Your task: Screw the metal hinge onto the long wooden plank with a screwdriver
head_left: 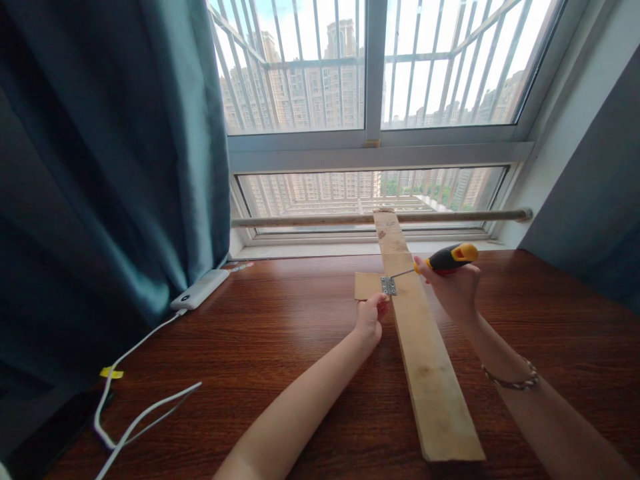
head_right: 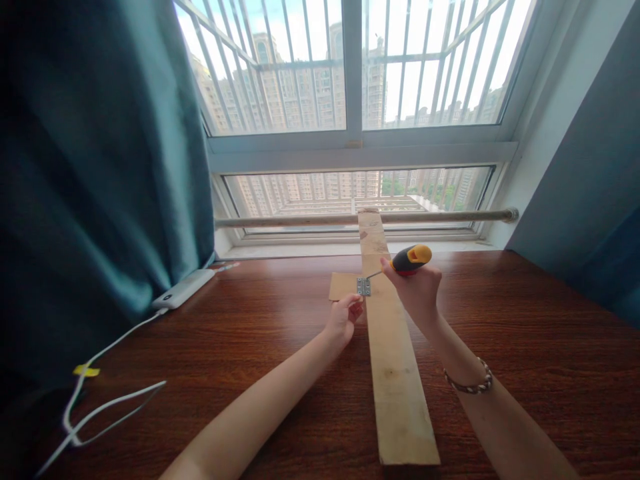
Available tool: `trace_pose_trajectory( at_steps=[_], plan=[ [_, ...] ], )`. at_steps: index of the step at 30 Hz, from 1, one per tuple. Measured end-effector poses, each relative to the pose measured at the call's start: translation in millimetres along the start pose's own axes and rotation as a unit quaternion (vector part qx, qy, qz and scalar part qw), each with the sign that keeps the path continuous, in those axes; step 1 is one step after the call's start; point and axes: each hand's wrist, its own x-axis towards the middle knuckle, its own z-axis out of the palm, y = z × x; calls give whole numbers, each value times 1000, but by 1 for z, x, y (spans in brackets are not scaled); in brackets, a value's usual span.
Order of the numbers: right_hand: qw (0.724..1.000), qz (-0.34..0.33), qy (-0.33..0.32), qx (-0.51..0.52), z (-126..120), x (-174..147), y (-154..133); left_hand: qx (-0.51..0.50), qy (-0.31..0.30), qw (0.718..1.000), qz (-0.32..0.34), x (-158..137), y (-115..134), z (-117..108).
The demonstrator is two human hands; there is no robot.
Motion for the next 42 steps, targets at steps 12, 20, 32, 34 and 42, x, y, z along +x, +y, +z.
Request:
trace_pose_trajectory(
  at_steps=[12, 20, 32, 34, 42],
  plan=[
    [998, 24, -40, 52, 2, 5, 5, -6, -1, 1000, 2, 1, -1, -1],
    [928, 113, -240, 261, -15, 23, -1, -7, -5, 1000, 2, 3, -2, -1],
    [990, 112, -80, 28, -10, 22, 3, -9, 1, 1000, 2, 3, -2, -1],
    [988, 127, -59, 68, -6, 22, 7, -11, 3, 1000, 6, 3, -3, -1],
    [979, 143, -30, 139, -1, 18, 7, -11, 5, 1000, 0, 3, -2, -1]
  ],
)
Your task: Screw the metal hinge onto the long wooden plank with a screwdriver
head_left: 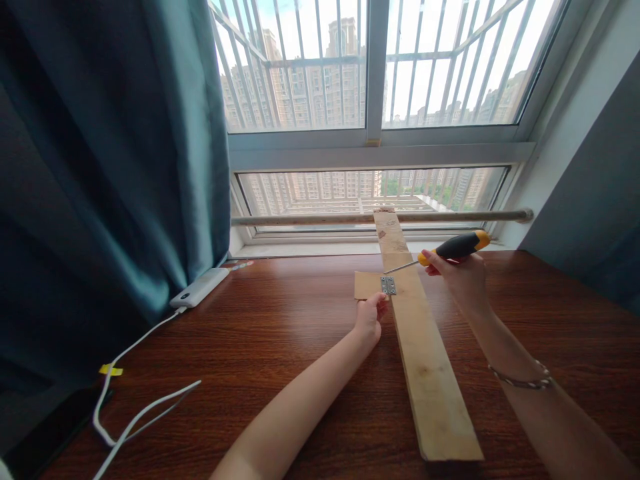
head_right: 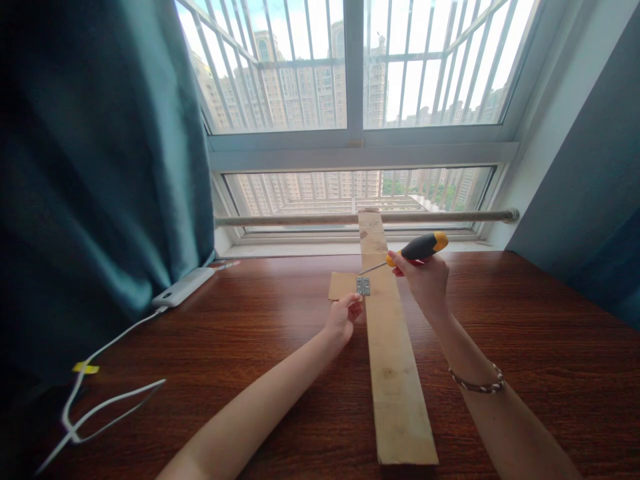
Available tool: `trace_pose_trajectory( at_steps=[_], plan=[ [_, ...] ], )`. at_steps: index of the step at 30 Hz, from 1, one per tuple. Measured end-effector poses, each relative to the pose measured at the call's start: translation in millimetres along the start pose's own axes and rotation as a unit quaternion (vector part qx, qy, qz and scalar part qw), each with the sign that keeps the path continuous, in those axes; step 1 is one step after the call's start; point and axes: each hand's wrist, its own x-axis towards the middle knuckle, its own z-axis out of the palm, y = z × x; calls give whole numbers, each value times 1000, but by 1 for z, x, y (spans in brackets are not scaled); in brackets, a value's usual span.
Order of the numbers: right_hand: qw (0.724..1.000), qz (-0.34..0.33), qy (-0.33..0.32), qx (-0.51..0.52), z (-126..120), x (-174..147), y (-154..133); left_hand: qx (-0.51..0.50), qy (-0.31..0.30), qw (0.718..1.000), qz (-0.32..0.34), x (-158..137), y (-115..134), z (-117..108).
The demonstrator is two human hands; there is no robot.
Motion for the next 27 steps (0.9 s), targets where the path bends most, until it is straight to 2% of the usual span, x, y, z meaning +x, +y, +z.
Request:
trace_pose_trajectory(
  at_steps=[10, 12, 14, 16, 18, 21, 27],
  plan=[
    [994, -30, -39, -93, 4, -6, 2, 6, -2, 1000, -5, -2, 1, 1],
    [995, -22, -64, -68, 4, -6, 2, 6, 2, 1000, -3, -3, 1, 2],
    [994, -6, -112, 1, 5, -8, 1, 6, 4, 1000, -1, -3, 2, 2],
    [984, 10, -158, 76, 5, -9, -2, 7, 4, 1000, -1, -3, 2, 2],
    [978, 25, -178, 110, 5, -11, -4, 10, 3, 1000, -1, -3, 2, 2],
    [981, 32, -167, 92, 3, -12, -6, 14, 1, 1000, -1, -3, 2, 2],
    [986, 5, -154, 64, 3, -11, 0, 12, 2, 1000, -2, -1, 0, 1]
  ],
)
